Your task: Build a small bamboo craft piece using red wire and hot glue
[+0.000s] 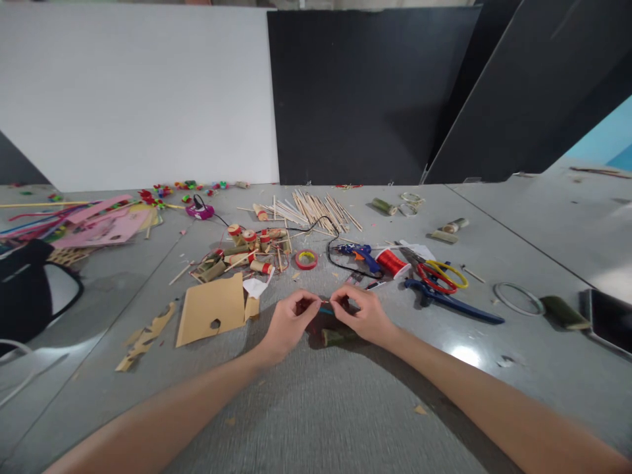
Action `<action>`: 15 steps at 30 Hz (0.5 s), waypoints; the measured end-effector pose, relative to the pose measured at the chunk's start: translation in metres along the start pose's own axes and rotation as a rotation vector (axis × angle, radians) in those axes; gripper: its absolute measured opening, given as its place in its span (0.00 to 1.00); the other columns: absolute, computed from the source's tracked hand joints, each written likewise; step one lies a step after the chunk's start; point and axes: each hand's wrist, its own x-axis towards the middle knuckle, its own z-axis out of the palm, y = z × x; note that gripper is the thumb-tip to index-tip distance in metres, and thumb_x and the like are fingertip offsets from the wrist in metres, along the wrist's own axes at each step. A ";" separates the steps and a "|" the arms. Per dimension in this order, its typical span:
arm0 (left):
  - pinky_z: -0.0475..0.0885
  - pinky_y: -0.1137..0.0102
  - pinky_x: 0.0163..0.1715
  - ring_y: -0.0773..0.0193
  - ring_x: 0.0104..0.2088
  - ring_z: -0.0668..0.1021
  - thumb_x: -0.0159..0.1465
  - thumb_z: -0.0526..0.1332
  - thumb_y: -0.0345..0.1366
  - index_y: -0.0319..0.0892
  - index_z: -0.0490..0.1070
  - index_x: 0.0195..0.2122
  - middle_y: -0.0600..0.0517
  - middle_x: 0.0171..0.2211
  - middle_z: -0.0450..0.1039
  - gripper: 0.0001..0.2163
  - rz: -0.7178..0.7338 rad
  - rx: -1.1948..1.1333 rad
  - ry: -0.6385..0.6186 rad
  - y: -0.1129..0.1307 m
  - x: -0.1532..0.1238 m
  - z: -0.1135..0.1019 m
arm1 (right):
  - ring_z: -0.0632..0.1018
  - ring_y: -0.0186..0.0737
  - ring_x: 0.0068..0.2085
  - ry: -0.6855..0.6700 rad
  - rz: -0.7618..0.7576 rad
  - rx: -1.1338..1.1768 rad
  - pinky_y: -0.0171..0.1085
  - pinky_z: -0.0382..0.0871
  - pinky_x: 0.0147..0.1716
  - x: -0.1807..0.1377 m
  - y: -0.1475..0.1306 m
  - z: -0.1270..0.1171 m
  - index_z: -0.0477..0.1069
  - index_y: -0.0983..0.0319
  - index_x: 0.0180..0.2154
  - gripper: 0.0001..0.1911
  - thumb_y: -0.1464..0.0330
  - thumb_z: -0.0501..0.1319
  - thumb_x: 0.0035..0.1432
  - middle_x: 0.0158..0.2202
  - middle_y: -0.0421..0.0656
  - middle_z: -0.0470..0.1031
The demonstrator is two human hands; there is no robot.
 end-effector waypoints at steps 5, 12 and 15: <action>0.73 0.70 0.34 0.63 0.32 0.78 0.63 0.64 0.41 0.42 0.76 0.33 0.51 0.31 0.78 0.08 0.004 -0.009 0.004 -0.001 0.001 0.000 | 0.75 0.38 0.32 -0.003 -0.002 -0.003 0.37 0.69 0.34 0.000 0.000 0.000 0.71 0.58 0.35 0.04 0.69 0.59 0.63 0.31 0.40 0.75; 0.73 0.71 0.31 0.62 0.32 0.78 0.63 0.64 0.42 0.41 0.76 0.34 0.50 0.32 0.79 0.09 -0.011 -0.025 0.001 -0.002 0.000 0.000 | 0.76 0.38 0.33 -0.046 0.023 -0.010 0.36 0.69 0.35 0.002 -0.002 -0.001 0.72 0.58 0.37 0.04 0.68 0.59 0.65 0.32 0.40 0.76; 0.73 0.71 0.31 0.62 0.32 0.78 0.63 0.64 0.42 0.41 0.76 0.34 0.50 0.32 0.78 0.09 -0.011 -0.021 -0.001 -0.003 0.000 0.000 | 0.77 0.38 0.34 -0.058 0.054 -0.003 0.36 0.69 0.35 0.002 -0.002 -0.001 0.72 0.58 0.38 0.04 0.67 0.59 0.65 0.33 0.40 0.76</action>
